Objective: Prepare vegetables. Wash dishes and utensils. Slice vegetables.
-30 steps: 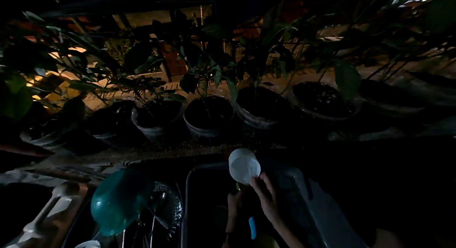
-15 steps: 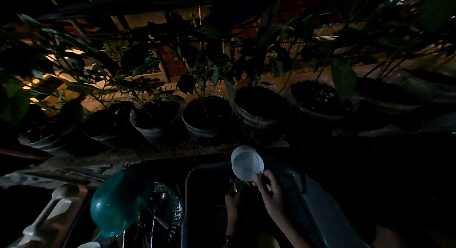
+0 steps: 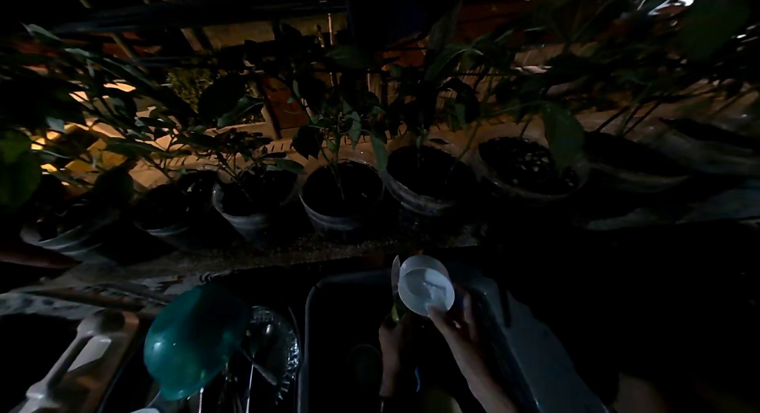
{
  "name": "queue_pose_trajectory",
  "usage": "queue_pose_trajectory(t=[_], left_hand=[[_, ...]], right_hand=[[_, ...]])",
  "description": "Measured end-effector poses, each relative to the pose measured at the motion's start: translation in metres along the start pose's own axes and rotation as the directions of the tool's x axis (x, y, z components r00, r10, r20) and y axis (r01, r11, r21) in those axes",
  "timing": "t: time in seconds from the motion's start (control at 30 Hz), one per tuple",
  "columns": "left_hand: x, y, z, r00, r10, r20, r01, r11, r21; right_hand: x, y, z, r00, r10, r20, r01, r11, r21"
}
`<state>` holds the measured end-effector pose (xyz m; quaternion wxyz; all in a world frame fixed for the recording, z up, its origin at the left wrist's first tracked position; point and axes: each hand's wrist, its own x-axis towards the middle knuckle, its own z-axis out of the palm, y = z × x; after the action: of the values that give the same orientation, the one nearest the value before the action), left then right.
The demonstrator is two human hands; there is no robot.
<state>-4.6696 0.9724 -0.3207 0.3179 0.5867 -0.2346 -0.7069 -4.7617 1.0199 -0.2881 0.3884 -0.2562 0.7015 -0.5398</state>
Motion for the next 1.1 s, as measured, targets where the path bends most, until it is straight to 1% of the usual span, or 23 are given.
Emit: queue_pose_trajectory(t=[0.07,0.17,0.27,0.3,0.37,0.47,0.53,0.6,0.7,0.8,0.93,0.97,1.07,1.1], left_hand=[[-0.003,0.001,0.003,1.0,0.001,-0.024,0.0,1.0,0.019],[-0.006,0.004,0.001,0.999,0.027,-0.025,-0.024,0.995,0.097],[-0.008,0.006,-0.002,0.998,0.055,-0.02,-0.051,0.983,0.179],[-0.009,0.007,-0.002,0.997,0.072,-0.023,-0.066,0.978,0.199],[-0.011,0.009,-0.002,0.991,0.123,-0.05,-0.105,0.955,0.276],[-0.012,0.017,-0.004,0.984,0.16,-0.075,-0.12,0.917,0.38],[-0.011,0.016,-0.005,0.986,0.151,-0.073,-0.116,0.928,0.354],[-0.012,0.015,-0.005,0.987,0.14,-0.073,-0.111,0.947,0.302],[-0.013,0.013,-0.005,0.993,0.117,-0.032,-0.106,0.967,0.232],[-0.018,0.014,-0.006,0.994,0.106,0.026,-0.109,0.978,0.178],[-0.018,0.008,-0.003,0.991,0.135,-0.019,-0.131,0.982,0.134],[-0.017,0.006,-0.003,0.988,0.153,-0.029,-0.148,0.981,0.125],[-0.013,0.0,-0.004,0.974,0.22,-0.048,-0.213,0.97,0.118],[-0.011,-0.001,-0.004,0.974,0.22,-0.048,-0.213,0.971,0.112]], right_hand=[[-0.004,-0.001,0.005,1.0,0.016,0.02,-0.016,1.0,0.0],[-0.002,0.006,0.013,1.0,0.006,-0.008,-0.006,1.0,0.004],[0.004,0.011,0.022,0.998,0.046,-0.044,-0.046,0.999,0.001],[0.006,0.015,0.025,0.997,0.061,-0.047,-0.059,0.998,0.036],[0.007,0.02,0.028,0.997,0.077,-0.022,-0.074,0.991,0.11],[0.005,0.016,0.026,0.997,0.069,0.044,-0.073,0.994,0.086],[0.01,0.023,0.021,0.996,0.009,0.088,-0.015,0.997,0.073],[0.019,0.034,0.019,0.989,-0.092,0.113,0.085,0.994,0.068],[0.025,0.034,0.02,0.984,-0.168,0.067,0.168,0.986,0.01],[0.026,0.029,0.026,0.989,-0.144,-0.017,0.144,0.99,-0.003],[0.026,0.03,0.029,0.991,-0.117,-0.064,0.118,0.993,0.013],[0.026,0.03,0.03,0.988,-0.13,-0.08,0.132,0.991,0.024],[0.025,0.034,0.033,0.972,-0.209,-0.107,0.207,0.978,-0.03],[0.025,0.036,0.033,0.97,-0.219,-0.109,0.215,0.976,-0.042]])
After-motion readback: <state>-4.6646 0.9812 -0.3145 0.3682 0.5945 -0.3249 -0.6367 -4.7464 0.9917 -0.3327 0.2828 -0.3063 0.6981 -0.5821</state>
